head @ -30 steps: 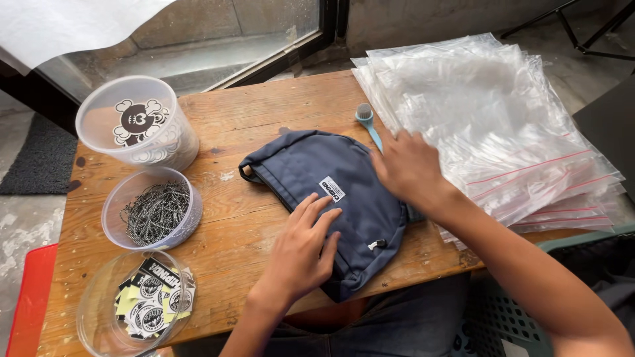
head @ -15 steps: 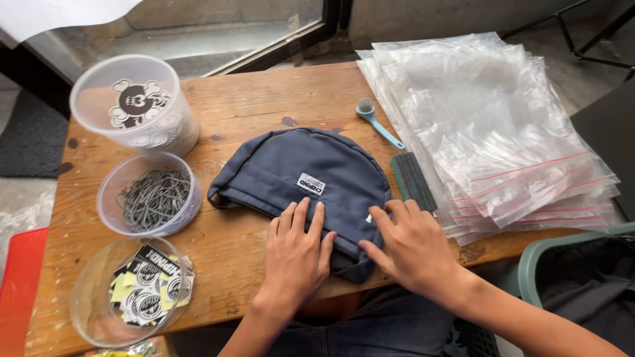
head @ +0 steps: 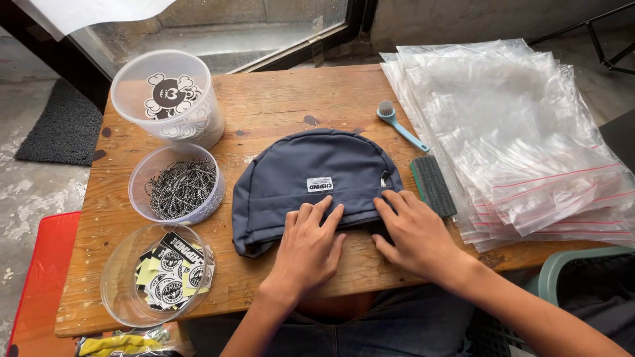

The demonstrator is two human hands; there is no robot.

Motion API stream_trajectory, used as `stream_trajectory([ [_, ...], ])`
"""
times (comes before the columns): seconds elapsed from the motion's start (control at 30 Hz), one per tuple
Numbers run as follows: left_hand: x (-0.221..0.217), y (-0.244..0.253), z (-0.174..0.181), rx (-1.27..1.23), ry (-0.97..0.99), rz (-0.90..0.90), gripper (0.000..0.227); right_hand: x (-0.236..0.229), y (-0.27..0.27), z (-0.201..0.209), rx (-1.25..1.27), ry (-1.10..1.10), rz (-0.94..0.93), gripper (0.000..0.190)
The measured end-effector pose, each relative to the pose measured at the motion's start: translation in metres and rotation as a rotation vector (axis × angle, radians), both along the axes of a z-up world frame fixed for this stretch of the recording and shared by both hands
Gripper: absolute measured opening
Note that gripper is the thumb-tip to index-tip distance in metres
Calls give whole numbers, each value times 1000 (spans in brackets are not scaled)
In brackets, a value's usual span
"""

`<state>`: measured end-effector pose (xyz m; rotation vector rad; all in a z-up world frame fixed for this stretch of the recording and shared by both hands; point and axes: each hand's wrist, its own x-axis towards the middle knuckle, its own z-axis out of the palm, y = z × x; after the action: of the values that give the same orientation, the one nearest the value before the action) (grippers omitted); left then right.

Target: The person cleans a grey bag with a brush, then peels a sticker and applies it to the bag's surface. They smooth the sticker down and then clean a plastic bag with a sponge.

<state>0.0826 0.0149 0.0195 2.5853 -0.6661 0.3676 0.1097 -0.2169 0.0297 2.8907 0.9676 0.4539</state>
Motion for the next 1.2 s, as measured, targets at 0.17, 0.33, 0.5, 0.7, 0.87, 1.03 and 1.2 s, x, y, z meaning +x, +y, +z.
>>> stream_trajectory([
  [0.17, 2, 0, -14, 18, -76, 19, 47, 2, -8, 32, 43, 337, -56, 62],
  [0.33, 7, 0, -18, -106, -114, 4, 26, 1, -18, 59, 59, 580, -98, 63],
  [0.5, 12, -6, -12, -181, -66, 21, 8, -1, -25, 67, 207, 597, -13, 55],
  [0.7, 15, -17, -12, -190, -150, 4, 4, 1, -20, 35, 293, 269, 86, 34],
  [0.87, -2, -23, -9, -201, -206, 2, 13, -1, -15, 17, 184, 156, 161, 39],
  [1.03, -39, -3, 18, -243, -137, -64, 28, -5, -16, 23, 203, 276, 194, 53],
  [1.2, -68, 32, 33, -276, -160, 270, 34, -1, -18, 14, 140, 167, 199, 24],
])
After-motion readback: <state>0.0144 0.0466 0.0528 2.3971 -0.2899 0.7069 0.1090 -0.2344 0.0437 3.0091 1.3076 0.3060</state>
